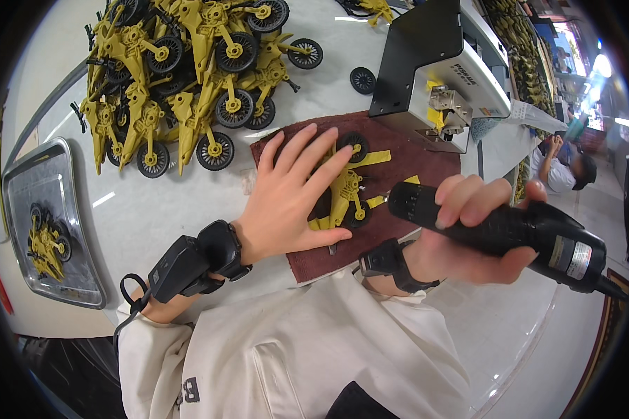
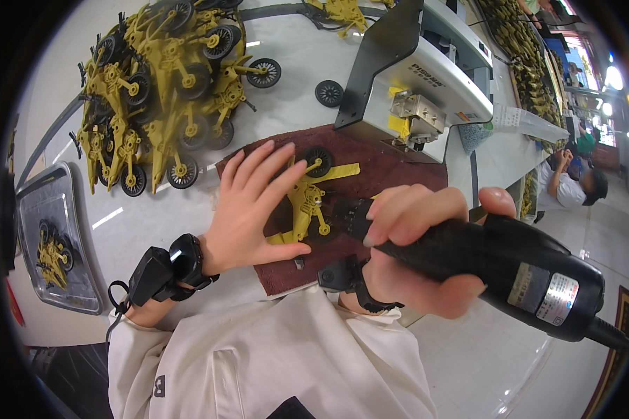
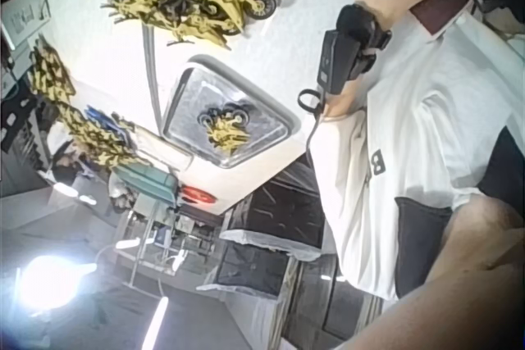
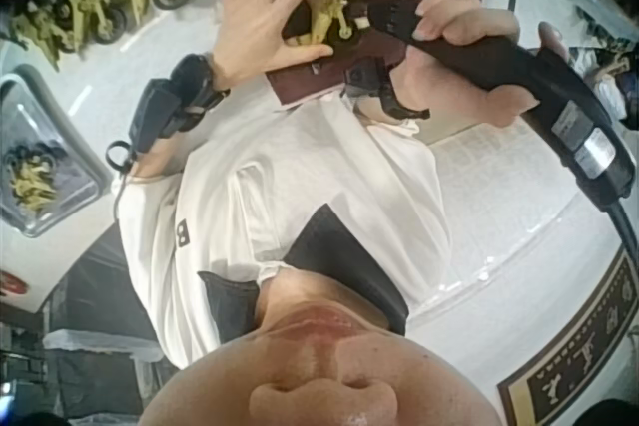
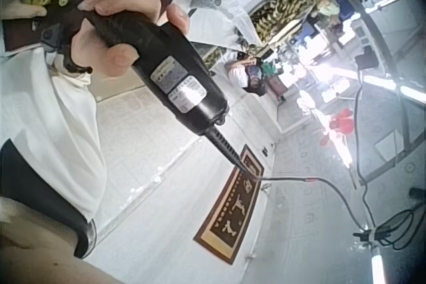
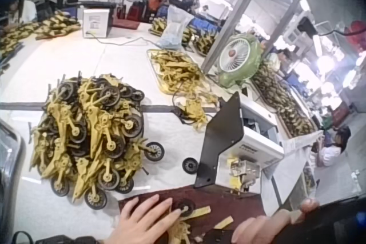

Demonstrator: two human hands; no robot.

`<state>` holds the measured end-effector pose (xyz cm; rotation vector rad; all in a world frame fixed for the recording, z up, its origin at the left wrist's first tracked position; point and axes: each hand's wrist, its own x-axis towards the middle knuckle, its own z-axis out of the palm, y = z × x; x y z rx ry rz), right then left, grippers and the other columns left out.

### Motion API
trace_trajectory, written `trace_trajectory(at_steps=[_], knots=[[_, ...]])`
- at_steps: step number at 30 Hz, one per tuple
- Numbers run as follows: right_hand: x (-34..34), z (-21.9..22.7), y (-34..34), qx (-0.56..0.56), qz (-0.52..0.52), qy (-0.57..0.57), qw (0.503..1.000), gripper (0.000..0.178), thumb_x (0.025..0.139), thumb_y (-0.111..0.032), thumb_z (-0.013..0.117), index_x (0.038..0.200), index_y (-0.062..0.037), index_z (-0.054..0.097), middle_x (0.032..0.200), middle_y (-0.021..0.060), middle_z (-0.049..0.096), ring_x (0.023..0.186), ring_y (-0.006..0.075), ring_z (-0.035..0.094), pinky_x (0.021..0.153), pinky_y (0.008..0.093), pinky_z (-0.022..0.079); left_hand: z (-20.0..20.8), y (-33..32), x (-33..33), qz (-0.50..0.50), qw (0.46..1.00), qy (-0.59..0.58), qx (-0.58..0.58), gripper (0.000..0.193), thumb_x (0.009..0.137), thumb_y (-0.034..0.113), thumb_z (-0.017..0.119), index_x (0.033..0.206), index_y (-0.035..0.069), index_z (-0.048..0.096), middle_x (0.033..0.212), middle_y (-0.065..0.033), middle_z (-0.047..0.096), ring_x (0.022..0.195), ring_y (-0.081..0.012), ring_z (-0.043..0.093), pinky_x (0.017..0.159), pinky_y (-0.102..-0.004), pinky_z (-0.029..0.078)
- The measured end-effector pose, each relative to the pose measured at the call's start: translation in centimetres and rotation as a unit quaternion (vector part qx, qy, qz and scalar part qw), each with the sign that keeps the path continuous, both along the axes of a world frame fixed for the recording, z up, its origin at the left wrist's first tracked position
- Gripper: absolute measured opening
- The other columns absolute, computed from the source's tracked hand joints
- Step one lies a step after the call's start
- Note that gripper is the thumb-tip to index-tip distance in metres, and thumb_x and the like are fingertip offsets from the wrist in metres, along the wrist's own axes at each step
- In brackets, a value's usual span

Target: The recorder is using an electric screwdriver to attach wheels and other components to small yellow toy motorcycle frames.

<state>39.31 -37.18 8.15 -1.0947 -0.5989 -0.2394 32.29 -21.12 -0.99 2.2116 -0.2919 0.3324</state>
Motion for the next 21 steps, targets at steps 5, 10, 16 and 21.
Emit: trace_trajectory(at_steps=[5, 10, 16, 21], knots=[[0.2, -0.4, 0.2, -0.054, 0.008, -0.003, 0.999, 0.08, 0.082, -0.058, 0.053, 0.127, -0.0013, 0.018, 0.067, 0.0139, 0.052, 0.046, 0.0225, 0.049, 0.049, 0.0356, 0.044, 0.2, -0.4, 0.0, -0.021, 0.995, 0.063, 0.068, 0.085, 0.058, 0.044, 0.073, 0.13, 0.01, 0.043, 0.138, -0.0131, 0.037, 0.127, -0.0342, 0.033, 0.103, -0.0547, 0.018], [0.2, -0.9, 0.9, -0.041, 0.039, 0.011, 0.998, 0.081, 0.084, -0.055, 0.054, 0.128, 0.0011, 0.017, 0.068, 0.0152, 0.053, 0.048, 0.0225, 0.051, 0.05, 0.0347, 0.045, 0.3, -0.3, -0.1, -0.017, 0.995, 0.069, 0.064, 0.084, 0.058, 0.042, 0.073, 0.129, 0.01, 0.043, 0.139, -0.013, 0.036, 0.127, -0.0346, 0.033, 0.103, -0.0548, 0.018], [0.3, -1.2, 1.2, -0.093, 0.008, 0.01, 0.996, 0.073, 0.086, -0.047, 0.056, 0.124, 0.0043, 0.022, 0.068, 0.0156, 0.054, 0.05, 0.0219, 0.053, 0.051, 0.032, 0.047, 0.2, -0.2, 0.2, -0.025, 0.995, 0.071, 0.058, 0.084, 0.057, 0.041, 0.074, 0.129, 0.01, 0.043, 0.141, -0.0119, 0.034, 0.128, -0.0354, 0.032, 0.103, -0.0551, 0.019], [0.7, -1.2, 1.5, -0.099, 0.029, 0.003, 0.995, 0.072, 0.086, -0.047, 0.055, 0.122, 0.0052, 0.021, 0.067, 0.0156, 0.054, 0.05, 0.0218, 0.053, 0.051, 0.0318, 0.048, 0.2, -0.1, 0.2, -0.026, 0.996, 0.073, 0.051, 0.084, 0.057, 0.04, 0.074, 0.129, 0.01, 0.042, 0.142, -0.0116, 0.034, 0.128, -0.0361, 0.031, 0.103, -0.0552, 0.019]])
